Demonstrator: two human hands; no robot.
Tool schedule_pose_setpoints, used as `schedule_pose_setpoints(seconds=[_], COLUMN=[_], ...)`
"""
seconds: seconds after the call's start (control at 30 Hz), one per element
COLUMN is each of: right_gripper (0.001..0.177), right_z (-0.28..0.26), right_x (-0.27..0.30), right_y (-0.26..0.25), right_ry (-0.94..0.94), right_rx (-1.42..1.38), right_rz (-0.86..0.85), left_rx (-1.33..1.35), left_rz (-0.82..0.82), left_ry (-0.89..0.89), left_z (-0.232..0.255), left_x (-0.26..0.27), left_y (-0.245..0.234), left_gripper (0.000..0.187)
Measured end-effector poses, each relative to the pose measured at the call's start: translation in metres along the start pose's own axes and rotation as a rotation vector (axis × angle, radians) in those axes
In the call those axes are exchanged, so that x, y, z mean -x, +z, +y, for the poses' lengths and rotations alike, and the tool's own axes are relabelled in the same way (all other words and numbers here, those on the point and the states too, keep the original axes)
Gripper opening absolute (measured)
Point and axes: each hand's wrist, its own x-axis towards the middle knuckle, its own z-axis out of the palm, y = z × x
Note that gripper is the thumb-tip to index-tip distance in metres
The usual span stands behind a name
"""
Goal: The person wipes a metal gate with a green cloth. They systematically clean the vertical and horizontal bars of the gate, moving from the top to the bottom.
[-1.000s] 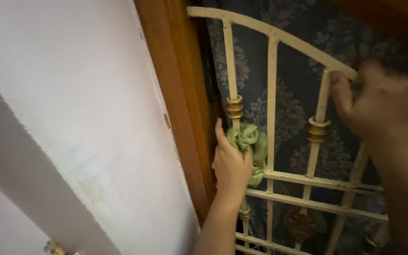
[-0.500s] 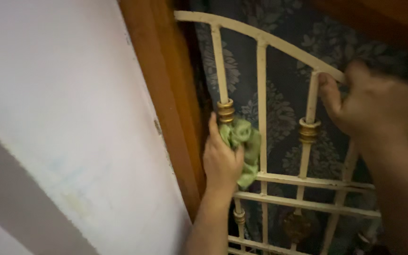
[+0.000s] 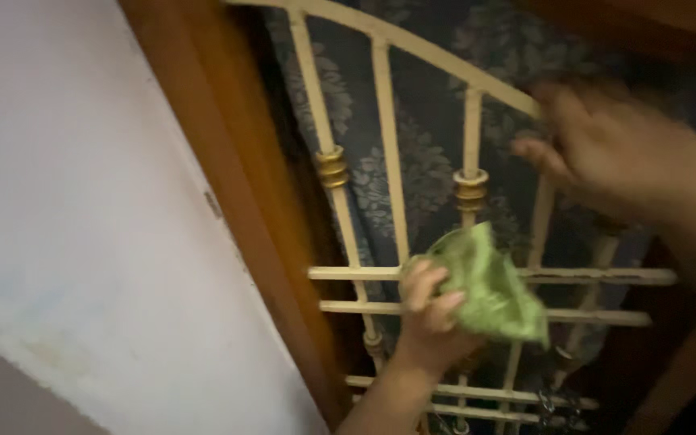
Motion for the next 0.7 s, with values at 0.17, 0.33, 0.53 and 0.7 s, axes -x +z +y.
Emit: schedule_pose_setpoints(seconds=[0.17, 0.33, 0.53, 0.7], right_gripper=[0.049, 0.066, 0.098, 0.100], right_z=[0.047, 0.059, 0.065, 0.063], right_x=[0.098, 0.189, 0.227, 0.229], right_y=[0.021, 0.088, 0.137, 0.131], right_ry=[-0.109, 0.302, 0.500, 0.447], right_rx=[0.201, -0.269, -0.301, -0.335], right_rz=[0.460, 0.603, 0.498, 0.525], left_rx=[-0.021, -0.053, 0.201, 0.214], left_rz=[-0.211, -0.228, -0.346, -0.481], left_ry=[-0.031, 0.006, 0.000, -0.054], left_z=[0.041, 0.083, 0.126, 0.123], left_x=[-0.022, -0.028, -0.047, -0.077], left_y=[0.054, 0.097, 0.121, 0.079], left_gripper=[0.058, 0.051, 0.046, 0.065])
